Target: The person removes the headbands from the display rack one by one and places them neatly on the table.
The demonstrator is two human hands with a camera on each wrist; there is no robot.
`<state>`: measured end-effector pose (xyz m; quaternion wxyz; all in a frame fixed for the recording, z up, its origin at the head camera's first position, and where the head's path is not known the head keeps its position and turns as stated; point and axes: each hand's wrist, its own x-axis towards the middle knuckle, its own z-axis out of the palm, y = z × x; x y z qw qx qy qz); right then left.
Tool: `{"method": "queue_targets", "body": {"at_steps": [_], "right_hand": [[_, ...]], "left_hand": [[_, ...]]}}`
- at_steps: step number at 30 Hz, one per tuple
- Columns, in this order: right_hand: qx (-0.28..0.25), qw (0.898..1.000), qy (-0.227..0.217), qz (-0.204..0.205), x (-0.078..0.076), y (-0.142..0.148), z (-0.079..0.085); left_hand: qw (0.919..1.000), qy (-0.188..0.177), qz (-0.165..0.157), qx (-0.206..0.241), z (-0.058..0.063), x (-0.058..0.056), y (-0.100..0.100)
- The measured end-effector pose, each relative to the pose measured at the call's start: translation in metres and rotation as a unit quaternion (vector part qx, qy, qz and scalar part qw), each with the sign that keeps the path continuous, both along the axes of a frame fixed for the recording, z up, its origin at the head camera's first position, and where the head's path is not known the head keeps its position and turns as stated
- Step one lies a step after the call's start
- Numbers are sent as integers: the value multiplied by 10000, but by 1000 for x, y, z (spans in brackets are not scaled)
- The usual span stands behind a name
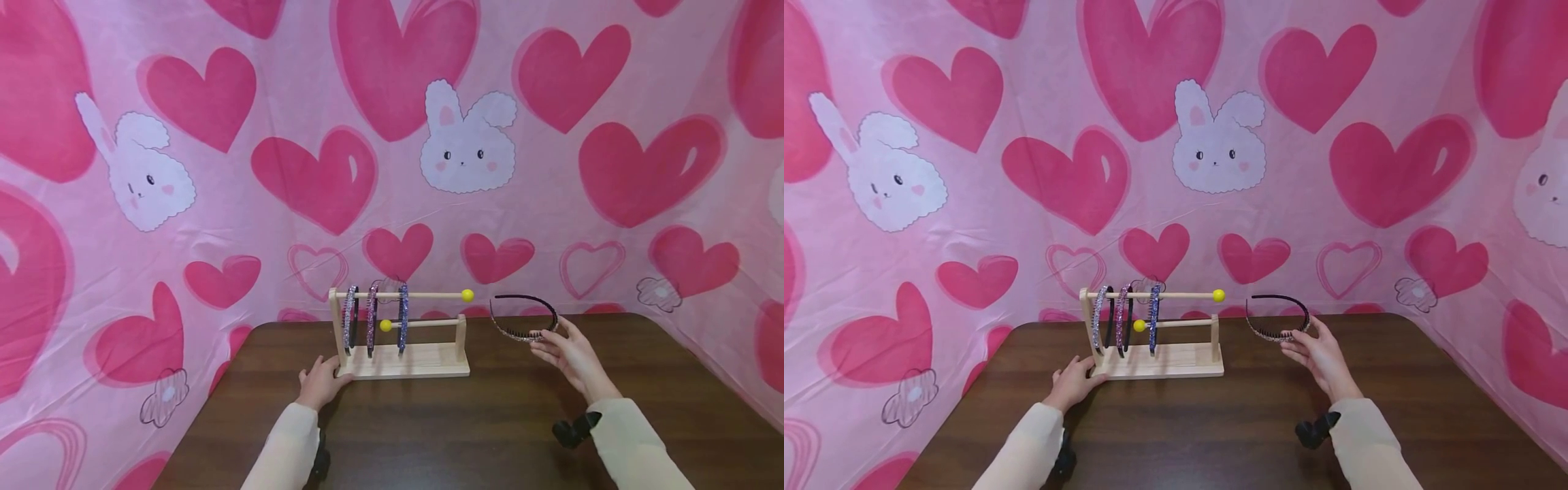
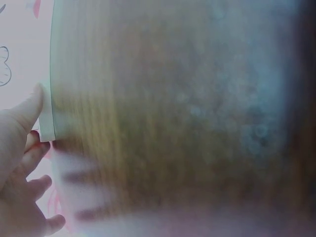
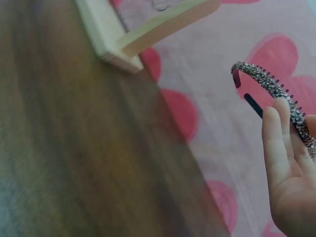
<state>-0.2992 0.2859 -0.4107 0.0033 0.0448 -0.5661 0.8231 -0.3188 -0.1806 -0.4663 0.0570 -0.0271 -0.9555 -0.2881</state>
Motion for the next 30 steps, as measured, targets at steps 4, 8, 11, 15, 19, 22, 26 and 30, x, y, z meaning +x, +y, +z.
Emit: {"method": "queue_targets", "body": {"at_steps": [4, 8, 11, 15, 19, 22, 26, 30], "right_hand": [[263, 9995, -154, 33, 0, -2, -11], [265, 9986, -448, -47, 0, -6, -20], [46, 9970, -754, -152, 1, -11, -25], [-186, 9937, -1072, -278, 2, -19, -30], [-307, 9924, -1174, -224, 5, -25, -34], [-498, 9910, -1234, -157, 7, -29, -36], [-805, 9872, -1367, -179, 9, -34, -36], [-824, 9855, -1463, -231, 11, -38, -37]], "left_hand": [[10000, -8, 10, 23, 0, 0, 0], [10000, 10, 2, 18, 1, 0, 0], [10000, 0, 0, 21, 1, 0, 0], [10000, 9, 7, -35, 2, 1, 1], [9997, 96, -10, -208, 3, 2, 1], [9996, 102, -5, -244, 4, 2, 1], [9998, 102, -1, -161, 3, 3, 1], [9997, 222, -23, -78, 5, 5, 1]]}}
